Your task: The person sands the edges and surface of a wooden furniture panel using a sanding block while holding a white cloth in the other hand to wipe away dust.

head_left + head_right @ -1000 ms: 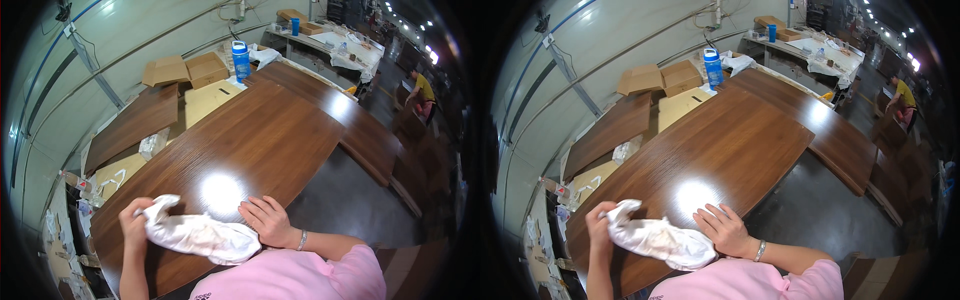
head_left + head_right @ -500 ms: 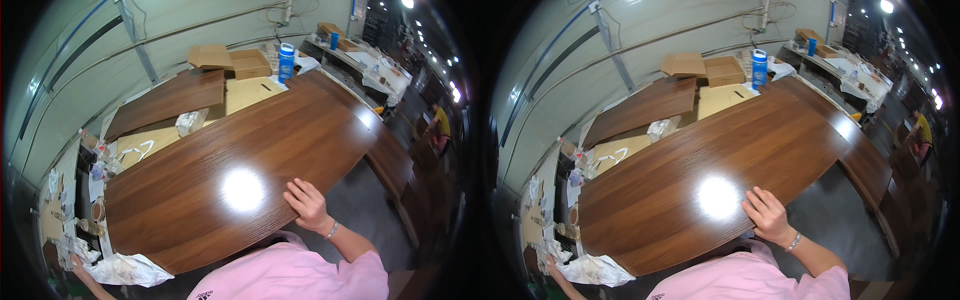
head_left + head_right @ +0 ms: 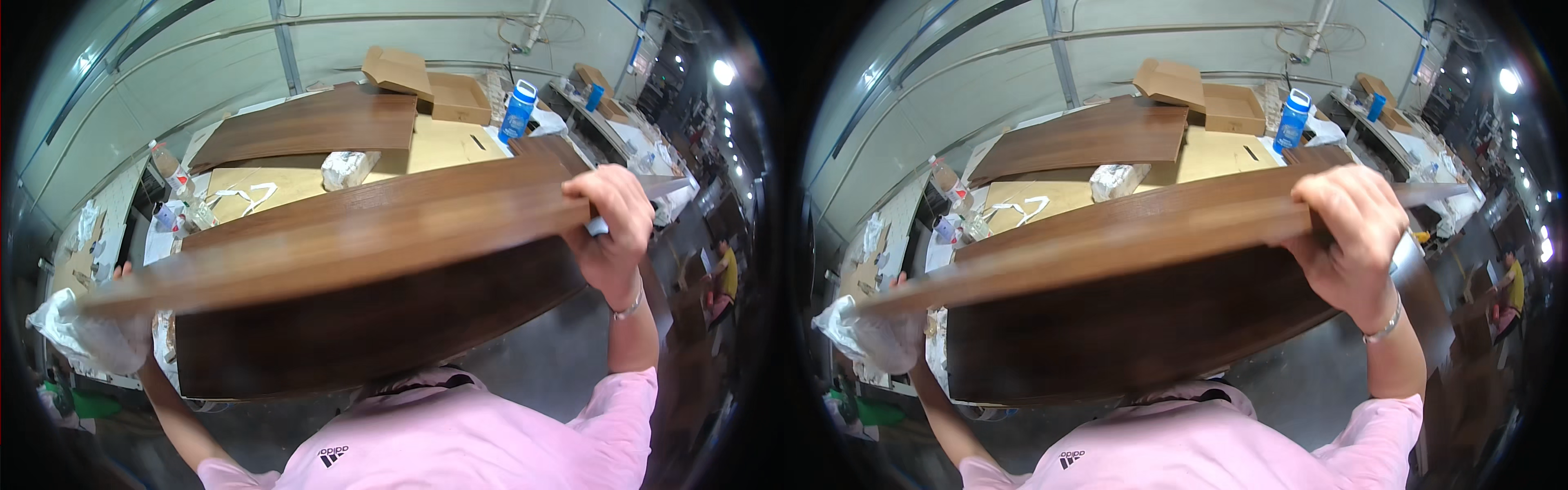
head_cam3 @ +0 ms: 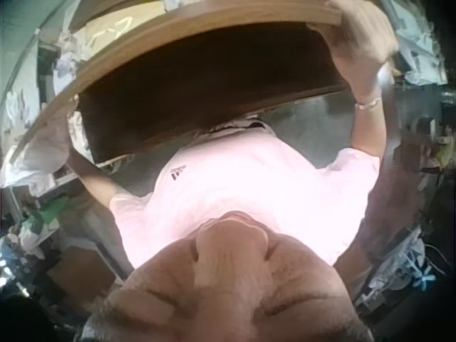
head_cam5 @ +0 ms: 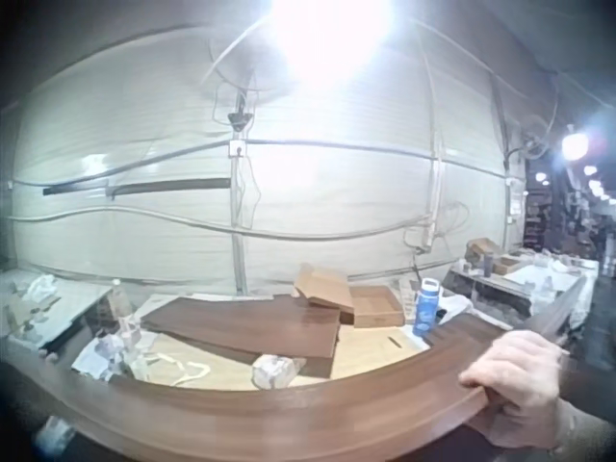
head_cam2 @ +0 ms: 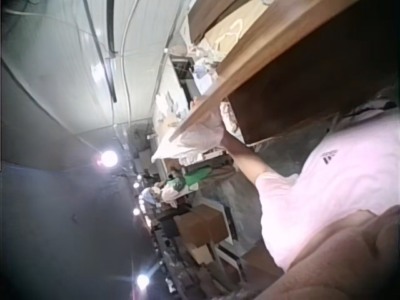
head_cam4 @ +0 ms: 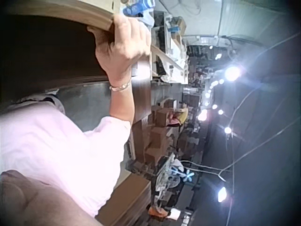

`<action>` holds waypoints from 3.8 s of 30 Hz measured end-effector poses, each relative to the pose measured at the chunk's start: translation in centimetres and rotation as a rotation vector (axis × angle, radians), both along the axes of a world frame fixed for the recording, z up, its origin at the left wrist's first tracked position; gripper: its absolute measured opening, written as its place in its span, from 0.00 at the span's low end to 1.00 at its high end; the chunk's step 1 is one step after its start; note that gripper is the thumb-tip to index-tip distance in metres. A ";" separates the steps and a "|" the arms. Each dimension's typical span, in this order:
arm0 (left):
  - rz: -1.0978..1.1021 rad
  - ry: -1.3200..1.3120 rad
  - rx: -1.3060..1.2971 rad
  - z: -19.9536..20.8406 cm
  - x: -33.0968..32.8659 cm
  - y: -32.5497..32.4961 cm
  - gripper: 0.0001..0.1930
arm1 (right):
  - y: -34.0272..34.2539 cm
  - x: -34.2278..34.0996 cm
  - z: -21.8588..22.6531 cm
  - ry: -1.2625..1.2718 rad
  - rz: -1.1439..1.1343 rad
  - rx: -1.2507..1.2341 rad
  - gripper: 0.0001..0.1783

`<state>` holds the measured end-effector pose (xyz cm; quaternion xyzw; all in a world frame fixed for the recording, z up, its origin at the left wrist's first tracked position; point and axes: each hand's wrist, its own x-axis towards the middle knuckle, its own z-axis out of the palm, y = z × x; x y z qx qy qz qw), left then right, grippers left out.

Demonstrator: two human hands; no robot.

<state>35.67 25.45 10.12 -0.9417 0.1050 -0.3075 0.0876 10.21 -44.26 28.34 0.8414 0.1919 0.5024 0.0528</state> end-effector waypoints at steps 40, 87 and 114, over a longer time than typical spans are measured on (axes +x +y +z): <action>0.170 -0.091 -1.066 9.5 -14.3 -12.1 0.12 | -12.2 29.9 -11.3 0.828 -0.058 -0.078 0.24; -0.297 0.627 0.027 11.9 -8.7 -35.4 0.35 | -2.2 19.0 -10.5 1.052 0.412 0.741 0.26; 0.100 0.534 -0.836 -11.0 -8.1 10.9 0.07 | 28.1 10.9 -12.9 1.155 0.061 0.128 0.37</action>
